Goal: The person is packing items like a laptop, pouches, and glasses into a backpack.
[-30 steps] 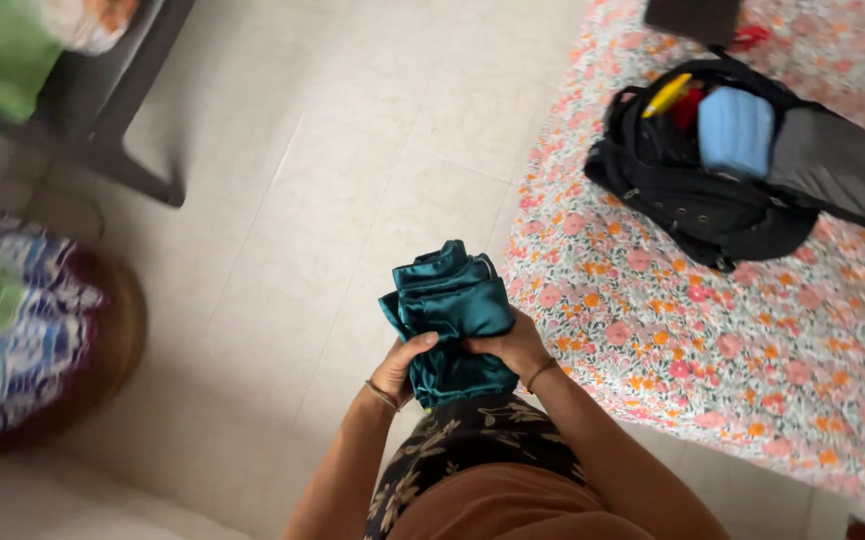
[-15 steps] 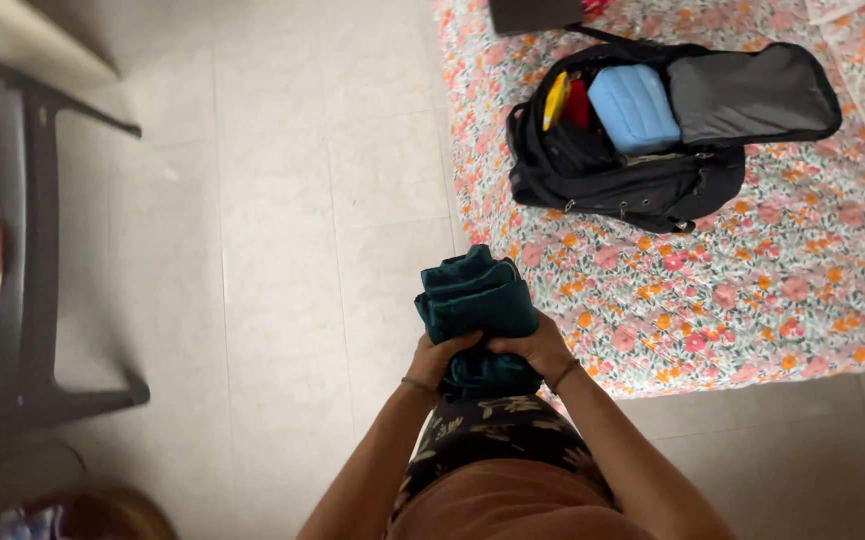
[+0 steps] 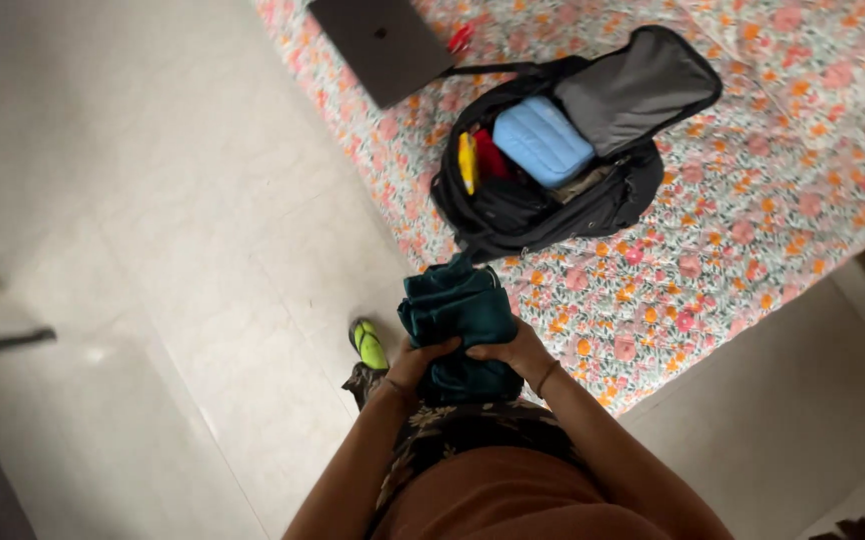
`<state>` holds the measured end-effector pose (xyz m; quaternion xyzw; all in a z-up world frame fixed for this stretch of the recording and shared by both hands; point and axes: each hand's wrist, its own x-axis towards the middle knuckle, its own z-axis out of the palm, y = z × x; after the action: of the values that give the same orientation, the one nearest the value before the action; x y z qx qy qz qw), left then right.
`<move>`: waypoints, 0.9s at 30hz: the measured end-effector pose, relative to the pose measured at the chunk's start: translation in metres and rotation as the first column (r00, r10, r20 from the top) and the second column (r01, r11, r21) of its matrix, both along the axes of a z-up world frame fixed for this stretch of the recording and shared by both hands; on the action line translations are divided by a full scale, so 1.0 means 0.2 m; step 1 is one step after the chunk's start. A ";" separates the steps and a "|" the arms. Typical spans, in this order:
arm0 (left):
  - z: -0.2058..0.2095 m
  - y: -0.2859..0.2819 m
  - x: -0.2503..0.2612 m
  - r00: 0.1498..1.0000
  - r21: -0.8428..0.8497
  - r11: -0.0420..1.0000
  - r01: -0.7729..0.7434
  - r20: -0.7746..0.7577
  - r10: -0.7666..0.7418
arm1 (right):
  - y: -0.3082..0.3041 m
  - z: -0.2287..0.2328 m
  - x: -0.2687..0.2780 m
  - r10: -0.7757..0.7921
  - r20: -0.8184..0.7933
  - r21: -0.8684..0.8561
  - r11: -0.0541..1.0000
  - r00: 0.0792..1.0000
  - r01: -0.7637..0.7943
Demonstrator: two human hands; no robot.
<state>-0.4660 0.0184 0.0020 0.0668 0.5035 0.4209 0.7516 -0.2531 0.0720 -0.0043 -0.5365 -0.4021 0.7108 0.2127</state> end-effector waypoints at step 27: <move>-0.28 1.84 -0.63 0.750 -0.049 0.748 0.662 0.049 -0.660 | 0.72 -0.35 -0.42 -0.818 -0.179 -0.305 0.575 0.547 0.759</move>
<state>-0.5927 0.3869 -0.0542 0.2108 0.4497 0.1128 0.8606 -0.3380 0.2162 -0.0750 -0.5630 -0.0090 0.6456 0.5160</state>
